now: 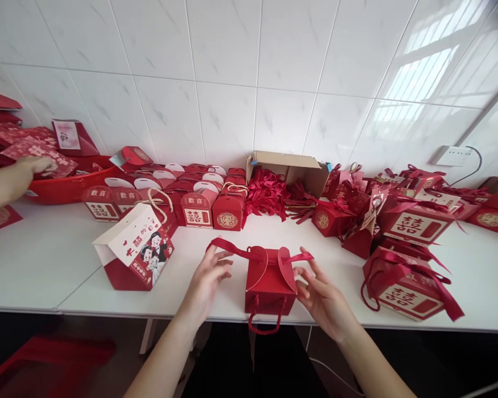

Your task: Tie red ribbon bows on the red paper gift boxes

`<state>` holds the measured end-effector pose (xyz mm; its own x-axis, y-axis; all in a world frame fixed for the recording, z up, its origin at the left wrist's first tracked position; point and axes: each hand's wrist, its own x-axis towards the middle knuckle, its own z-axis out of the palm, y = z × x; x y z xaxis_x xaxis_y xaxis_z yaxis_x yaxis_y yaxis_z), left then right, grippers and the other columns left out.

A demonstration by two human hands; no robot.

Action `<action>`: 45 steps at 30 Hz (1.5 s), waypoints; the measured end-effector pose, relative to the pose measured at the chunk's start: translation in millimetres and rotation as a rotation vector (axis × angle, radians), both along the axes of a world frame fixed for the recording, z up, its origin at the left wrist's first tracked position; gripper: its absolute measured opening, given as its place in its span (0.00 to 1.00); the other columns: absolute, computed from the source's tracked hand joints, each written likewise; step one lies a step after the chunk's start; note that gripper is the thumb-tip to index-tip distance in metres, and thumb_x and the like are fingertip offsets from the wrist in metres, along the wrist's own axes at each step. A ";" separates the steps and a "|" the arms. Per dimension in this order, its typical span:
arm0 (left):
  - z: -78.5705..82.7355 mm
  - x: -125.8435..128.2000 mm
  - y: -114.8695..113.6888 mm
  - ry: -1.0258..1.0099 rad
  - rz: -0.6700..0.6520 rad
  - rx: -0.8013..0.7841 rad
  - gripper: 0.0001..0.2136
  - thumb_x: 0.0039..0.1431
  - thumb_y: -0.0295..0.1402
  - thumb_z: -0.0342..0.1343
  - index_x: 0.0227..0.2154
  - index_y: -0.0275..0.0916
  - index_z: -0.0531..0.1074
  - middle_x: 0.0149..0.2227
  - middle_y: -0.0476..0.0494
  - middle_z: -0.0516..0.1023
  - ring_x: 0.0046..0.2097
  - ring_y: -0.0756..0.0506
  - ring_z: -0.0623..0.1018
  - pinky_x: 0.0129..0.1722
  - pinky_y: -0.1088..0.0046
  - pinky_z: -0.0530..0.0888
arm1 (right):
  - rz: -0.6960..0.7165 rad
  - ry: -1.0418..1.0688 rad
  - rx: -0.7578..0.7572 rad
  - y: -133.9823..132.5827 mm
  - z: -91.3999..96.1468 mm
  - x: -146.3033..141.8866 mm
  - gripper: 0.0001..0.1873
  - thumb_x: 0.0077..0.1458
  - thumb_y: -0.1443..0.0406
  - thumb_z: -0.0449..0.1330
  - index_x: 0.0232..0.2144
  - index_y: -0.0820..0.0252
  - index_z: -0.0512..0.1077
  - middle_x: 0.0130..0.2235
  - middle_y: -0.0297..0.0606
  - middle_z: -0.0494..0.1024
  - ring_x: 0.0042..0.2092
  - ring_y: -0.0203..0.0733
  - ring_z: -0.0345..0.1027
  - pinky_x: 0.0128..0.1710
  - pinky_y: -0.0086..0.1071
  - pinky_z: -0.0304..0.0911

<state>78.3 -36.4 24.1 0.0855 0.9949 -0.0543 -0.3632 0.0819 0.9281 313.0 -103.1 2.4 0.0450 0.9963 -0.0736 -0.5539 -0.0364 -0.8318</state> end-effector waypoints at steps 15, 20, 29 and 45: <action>17.9 9.2 -7.7 -0.439 0.046 -0.418 0.06 0.60 0.27 0.52 0.35 0.37 0.75 0.26 0.48 0.76 0.29 0.48 0.79 0.28 0.72 0.74 | -0.378 0.020 0.179 17.4 31.9 27.5 0.11 0.42 0.62 0.72 0.29 0.54 0.76 0.33 0.32 0.77 0.29 0.30 0.69 0.28 0.24 0.69; 21.4 11.9 -9.2 -0.420 0.125 -0.334 0.03 0.59 0.29 0.56 0.31 0.39 0.74 0.25 0.51 0.75 0.29 0.51 0.78 0.29 0.75 0.73 | -0.449 0.031 0.194 16.4 34.1 31.6 0.13 0.39 0.63 0.73 0.25 0.55 0.72 0.30 0.29 0.76 0.26 0.29 0.67 0.25 0.24 0.66; 42.5 19.1 -0.8 -0.293 0.233 0.144 0.09 0.44 0.36 0.69 0.27 0.39 0.78 0.28 0.52 0.77 0.31 0.54 0.75 0.32 0.79 0.70 | -0.450 -0.050 0.310 18.0 68.9 29.7 0.11 0.42 0.63 0.72 0.27 0.59 0.74 0.26 0.28 0.70 0.26 0.27 0.65 0.26 0.21 0.64; 126.8 34.6 9.7 0.081 0.092 0.654 0.07 0.49 0.34 0.66 0.33 0.41 0.81 0.36 0.47 0.83 0.43 0.46 0.78 0.48 0.70 0.71 | -0.390 -0.349 0.495 37.3 164.1 10.6 0.14 0.45 0.60 0.69 0.19 0.59 0.69 0.17 0.26 0.60 0.19 0.28 0.53 0.17 0.26 0.48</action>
